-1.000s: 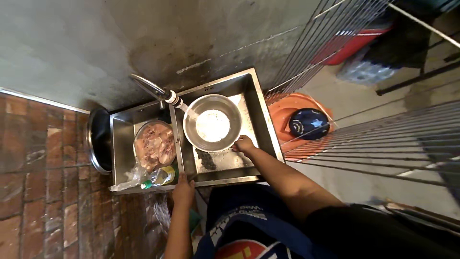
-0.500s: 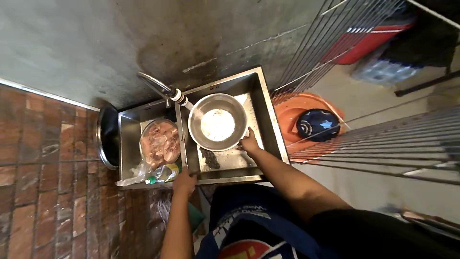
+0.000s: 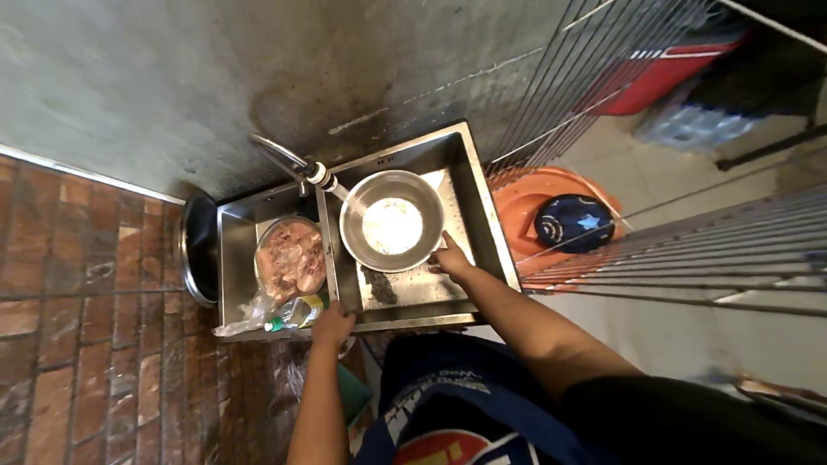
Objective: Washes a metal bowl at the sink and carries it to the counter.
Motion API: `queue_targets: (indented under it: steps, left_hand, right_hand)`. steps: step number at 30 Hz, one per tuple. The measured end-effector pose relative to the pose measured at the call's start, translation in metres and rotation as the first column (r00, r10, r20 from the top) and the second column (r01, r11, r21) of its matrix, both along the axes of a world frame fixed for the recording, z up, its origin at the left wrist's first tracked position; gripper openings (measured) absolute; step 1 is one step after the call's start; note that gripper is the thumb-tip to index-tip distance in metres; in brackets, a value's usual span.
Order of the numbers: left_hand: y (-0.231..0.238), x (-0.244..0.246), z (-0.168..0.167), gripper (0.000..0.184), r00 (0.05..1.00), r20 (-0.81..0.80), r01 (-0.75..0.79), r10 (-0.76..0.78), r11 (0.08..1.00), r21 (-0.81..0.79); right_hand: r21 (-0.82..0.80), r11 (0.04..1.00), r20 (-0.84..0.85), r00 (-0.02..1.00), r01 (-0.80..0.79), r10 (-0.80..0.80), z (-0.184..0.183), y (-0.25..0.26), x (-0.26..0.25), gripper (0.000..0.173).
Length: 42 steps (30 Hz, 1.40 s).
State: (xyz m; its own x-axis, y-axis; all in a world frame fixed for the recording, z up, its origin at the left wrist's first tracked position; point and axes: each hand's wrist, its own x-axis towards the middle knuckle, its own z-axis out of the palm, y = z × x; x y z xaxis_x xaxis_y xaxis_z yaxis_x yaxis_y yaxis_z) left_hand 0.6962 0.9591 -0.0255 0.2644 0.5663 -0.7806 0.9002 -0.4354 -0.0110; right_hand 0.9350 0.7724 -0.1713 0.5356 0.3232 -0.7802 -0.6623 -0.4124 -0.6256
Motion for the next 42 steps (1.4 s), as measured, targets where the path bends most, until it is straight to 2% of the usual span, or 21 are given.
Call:
queue_targets:
  steps: [6, 14, 18, 42]
  left_hand:
    - [-0.004, 0.004, 0.0, 0.056, 0.999, -0.026, 0.048, -0.047, 0.999, 0.019]
    - [0.0, -0.002, -0.001, 0.055, 0.999, 0.025, -0.022, 0.022, 1.0, -0.006]
    - [0.001, -0.003, -0.002, 0.053, 1.0, 0.02, -0.017, 0.017, 1.0, 0.001]
    - [0.002, 0.0, -0.003, 0.054, 1.0, -0.02, 0.021, -0.021, 1.0, -0.008]
  right_hand:
    - [0.008, 1.0, -0.024, 0.999, 0.024, -0.024, 0.002, -0.001, -0.001, 0.088]
    - [0.052, 0.99, -0.049, 0.99, 0.132, -0.13, 0.009, 0.001, 0.0, 0.083]
    - [0.07, 0.983, -0.055, 0.985, 0.167, -0.164, 0.017, 0.005, 0.0, 0.086]
    - [0.045, 0.985, -0.104, 0.981, 0.168, -0.163, 0.02, 0.004, 0.001, 0.082]
